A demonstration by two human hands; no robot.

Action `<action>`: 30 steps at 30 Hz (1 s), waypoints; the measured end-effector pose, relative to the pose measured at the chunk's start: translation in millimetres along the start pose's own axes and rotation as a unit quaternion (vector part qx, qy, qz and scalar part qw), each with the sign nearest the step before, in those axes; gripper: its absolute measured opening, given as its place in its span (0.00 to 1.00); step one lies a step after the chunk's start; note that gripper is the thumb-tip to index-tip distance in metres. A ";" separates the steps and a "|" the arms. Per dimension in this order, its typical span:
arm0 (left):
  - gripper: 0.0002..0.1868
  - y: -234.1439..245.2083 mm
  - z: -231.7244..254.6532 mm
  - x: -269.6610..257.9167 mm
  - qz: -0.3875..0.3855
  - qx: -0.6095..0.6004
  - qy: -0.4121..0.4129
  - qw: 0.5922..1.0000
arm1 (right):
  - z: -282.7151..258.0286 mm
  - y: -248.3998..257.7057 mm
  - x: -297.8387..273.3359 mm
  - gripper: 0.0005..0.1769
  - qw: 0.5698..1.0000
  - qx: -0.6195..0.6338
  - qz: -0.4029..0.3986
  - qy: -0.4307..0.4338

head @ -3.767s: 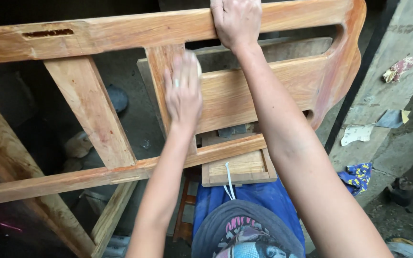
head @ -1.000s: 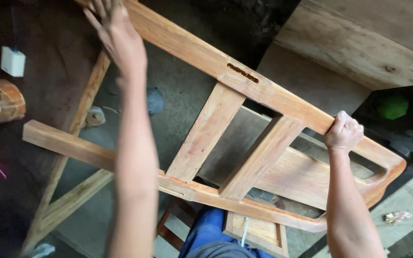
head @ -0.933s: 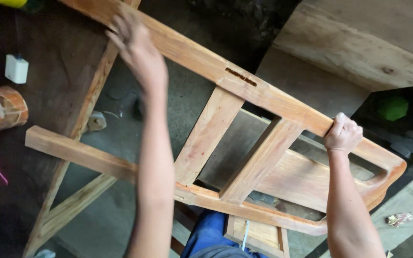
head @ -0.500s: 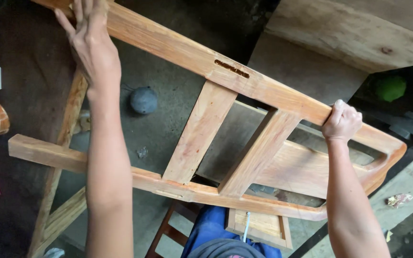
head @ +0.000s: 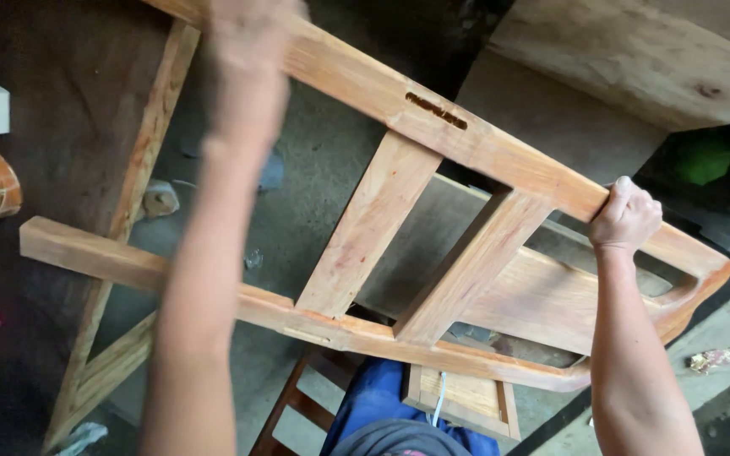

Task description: The person sands the surface of a wooden chair backrest using a sanding block. They work on the top rail, side rails, and the curved upper section of the frame, moving the sanding block back and forth along the grain.

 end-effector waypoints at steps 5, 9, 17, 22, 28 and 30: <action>0.09 -22.5 -105.2 -47.6 -0.024 0.202 0.143 0.969 | -3.4 4.1 -4.7 0.22 1.000 0.008 -0.002 0.007; 0.20 -9.6 32.9 2.8 0.010 -0.050 0.122 0.991 | -5.1 4.7 -0.9 0.24 1.000 -0.006 0.008 -0.011; 0.23 -5.5 7.2 -9.9 -0.033 -0.067 0.031 0.997 | -1.0 0.3 -0.3 0.20 1.000 -0.006 -0.005 0.007; 0.27 15.8 -51.7 -11.7 -0.065 0.019 0.138 0.988 | 0.0 -1.2 -2.5 0.20 1.000 0.018 -0.003 -0.018; 0.21 -3.5 -57.8 -10.9 -0.112 0.102 0.263 0.953 | 0.1 -0.2 -3.0 0.22 1.000 -0.008 -0.003 -0.018; 0.21 -19.2 -5.6 -9.5 -0.057 -0.025 0.073 0.995 | 2.2 -1.8 -2.1 0.22 1.000 -0.009 -0.007 -0.006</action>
Point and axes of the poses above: each hand's wrist, its own x-axis towards the middle knuckle, its own y-axis out of the back of the hand, z = x × y, the point moved 3 cm from there along x, towards the middle knuckle, and after that the axes turned 4 degrees about z, right-handed, at the moved point
